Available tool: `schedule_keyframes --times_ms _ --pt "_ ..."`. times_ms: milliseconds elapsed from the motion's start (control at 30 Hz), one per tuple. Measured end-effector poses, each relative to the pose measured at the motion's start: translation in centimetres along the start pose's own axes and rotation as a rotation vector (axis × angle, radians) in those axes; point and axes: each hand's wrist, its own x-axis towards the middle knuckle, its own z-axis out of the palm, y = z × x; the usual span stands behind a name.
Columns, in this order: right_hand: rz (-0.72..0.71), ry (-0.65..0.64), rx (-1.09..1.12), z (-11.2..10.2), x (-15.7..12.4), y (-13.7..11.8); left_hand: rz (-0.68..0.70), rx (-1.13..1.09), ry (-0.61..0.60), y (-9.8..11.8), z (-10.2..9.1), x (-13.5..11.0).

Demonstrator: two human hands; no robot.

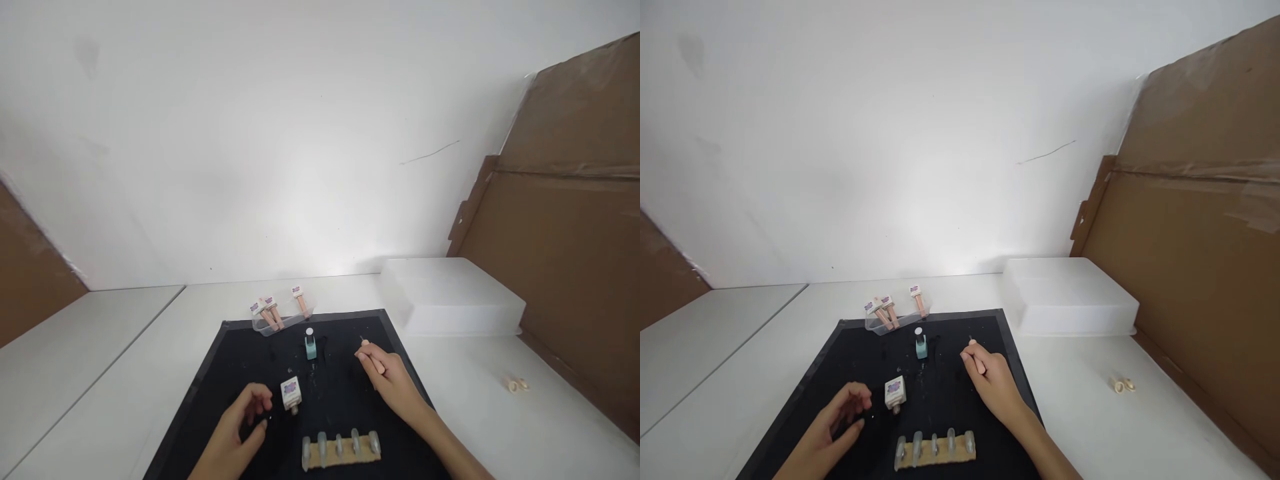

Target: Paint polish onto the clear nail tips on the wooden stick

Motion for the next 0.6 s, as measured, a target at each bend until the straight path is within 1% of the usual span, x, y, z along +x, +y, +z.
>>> schedule_keyframes --times_ms 67,133,233,400,600 --pt "0.002 -0.003 -0.014 0.2 0.1 0.2 -0.026 0.026 0.063 0.5 -0.3 1.0" --pt "0.002 -0.003 -0.025 0.4 0.1 0.3 -0.020 0.040 0.074 1.0 -0.3 2.0" --pt "-0.001 -0.001 -0.040 0.7 0.1 0.5 -0.013 0.044 -0.022 1.5 0.1 2.7" --pt "0.004 0.014 -0.061 0.9 0.1 1.1 0.022 0.064 -0.179 1.8 0.0 2.8" --pt "0.009 0.030 -0.069 1.0 0.2 1.6 0.046 0.077 -0.261 1.3 -0.4 2.9"
